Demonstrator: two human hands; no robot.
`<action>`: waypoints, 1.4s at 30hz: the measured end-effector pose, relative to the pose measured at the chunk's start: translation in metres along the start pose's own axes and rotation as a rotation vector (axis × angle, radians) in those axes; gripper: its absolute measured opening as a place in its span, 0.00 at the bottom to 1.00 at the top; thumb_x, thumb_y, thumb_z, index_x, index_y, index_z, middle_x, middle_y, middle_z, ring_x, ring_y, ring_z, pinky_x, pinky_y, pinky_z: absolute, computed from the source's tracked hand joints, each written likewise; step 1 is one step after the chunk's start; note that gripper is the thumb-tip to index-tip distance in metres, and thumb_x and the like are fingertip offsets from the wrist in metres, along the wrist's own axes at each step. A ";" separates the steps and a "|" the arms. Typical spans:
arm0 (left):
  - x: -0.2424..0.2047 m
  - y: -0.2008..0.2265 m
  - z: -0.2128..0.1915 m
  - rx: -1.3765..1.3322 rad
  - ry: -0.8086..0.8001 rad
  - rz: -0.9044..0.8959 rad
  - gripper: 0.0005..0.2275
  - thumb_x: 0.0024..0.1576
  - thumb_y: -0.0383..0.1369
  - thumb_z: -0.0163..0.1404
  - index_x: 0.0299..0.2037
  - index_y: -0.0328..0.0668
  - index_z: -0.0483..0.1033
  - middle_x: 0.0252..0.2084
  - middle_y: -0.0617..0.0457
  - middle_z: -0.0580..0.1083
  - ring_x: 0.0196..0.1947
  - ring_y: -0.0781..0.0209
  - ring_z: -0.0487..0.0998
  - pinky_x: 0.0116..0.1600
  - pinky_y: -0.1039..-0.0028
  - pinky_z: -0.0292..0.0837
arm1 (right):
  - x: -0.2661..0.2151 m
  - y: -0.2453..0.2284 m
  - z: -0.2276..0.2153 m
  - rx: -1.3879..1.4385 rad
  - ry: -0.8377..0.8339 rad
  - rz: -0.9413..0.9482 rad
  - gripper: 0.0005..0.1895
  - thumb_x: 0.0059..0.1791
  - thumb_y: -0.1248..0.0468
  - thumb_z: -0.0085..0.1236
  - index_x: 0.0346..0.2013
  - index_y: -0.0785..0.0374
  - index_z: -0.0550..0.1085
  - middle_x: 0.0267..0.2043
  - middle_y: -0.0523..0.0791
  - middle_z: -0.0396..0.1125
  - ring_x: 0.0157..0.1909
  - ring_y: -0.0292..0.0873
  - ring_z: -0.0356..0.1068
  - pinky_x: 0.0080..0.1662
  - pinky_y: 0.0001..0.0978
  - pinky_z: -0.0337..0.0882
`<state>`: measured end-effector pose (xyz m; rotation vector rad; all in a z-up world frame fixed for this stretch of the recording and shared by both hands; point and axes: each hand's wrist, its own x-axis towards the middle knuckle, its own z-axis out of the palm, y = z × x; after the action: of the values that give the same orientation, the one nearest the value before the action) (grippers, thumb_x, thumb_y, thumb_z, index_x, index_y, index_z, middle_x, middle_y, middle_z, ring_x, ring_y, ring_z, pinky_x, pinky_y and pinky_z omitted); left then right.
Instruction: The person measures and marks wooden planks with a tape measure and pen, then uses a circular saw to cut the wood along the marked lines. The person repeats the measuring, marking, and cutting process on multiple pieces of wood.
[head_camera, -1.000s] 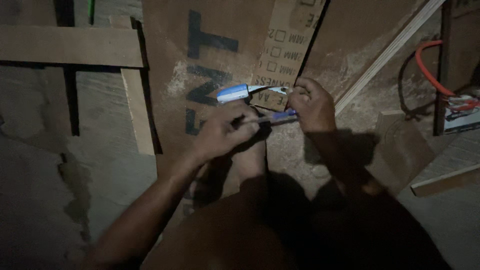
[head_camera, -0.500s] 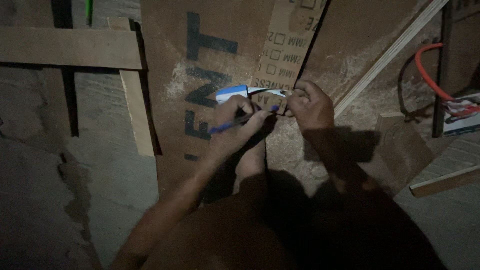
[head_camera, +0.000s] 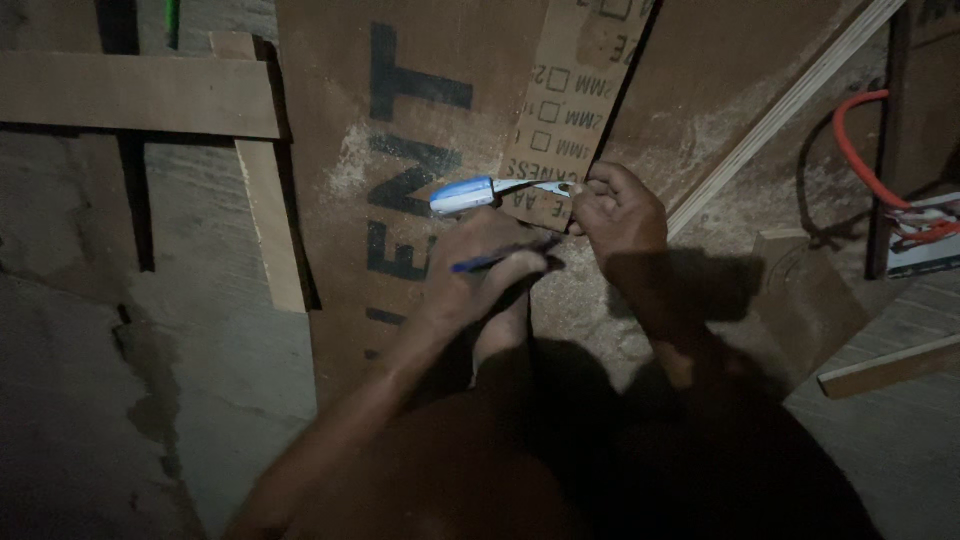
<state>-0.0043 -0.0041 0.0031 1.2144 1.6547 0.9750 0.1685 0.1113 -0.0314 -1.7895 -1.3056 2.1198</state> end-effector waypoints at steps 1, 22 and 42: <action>-0.001 0.001 -0.003 0.050 -0.039 0.009 0.11 0.58 0.40 0.62 0.44 0.46 0.79 0.42 0.50 0.80 0.42 0.59 0.82 0.45 0.68 0.82 | 0.000 0.000 0.000 -0.027 0.001 0.007 0.15 0.55 0.66 0.53 0.55 0.70 0.70 0.46 0.50 0.74 0.42 0.39 0.77 0.41 0.30 0.80; 0.011 0.002 -0.009 -0.110 0.041 0.019 0.09 0.67 0.35 0.54 0.51 0.40 0.76 0.38 0.49 0.80 0.35 0.65 0.81 0.37 0.76 0.80 | -0.001 0.000 0.000 -0.017 0.017 -0.003 0.16 0.54 0.67 0.54 0.55 0.71 0.70 0.46 0.49 0.75 0.42 0.37 0.78 0.41 0.29 0.80; 0.021 0.002 0.012 0.142 0.143 0.110 0.04 0.59 0.24 0.55 0.41 0.34 0.74 0.37 0.45 0.77 0.38 0.55 0.82 0.41 0.68 0.81 | -0.003 -0.008 0.001 -0.003 -0.004 -0.043 0.15 0.55 0.68 0.53 0.55 0.71 0.70 0.46 0.50 0.75 0.44 0.37 0.77 0.43 0.29 0.79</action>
<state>0.0038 0.0182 -0.0028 1.3694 1.8100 1.0471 0.1656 0.1138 -0.0240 -1.7431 -1.3361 2.1014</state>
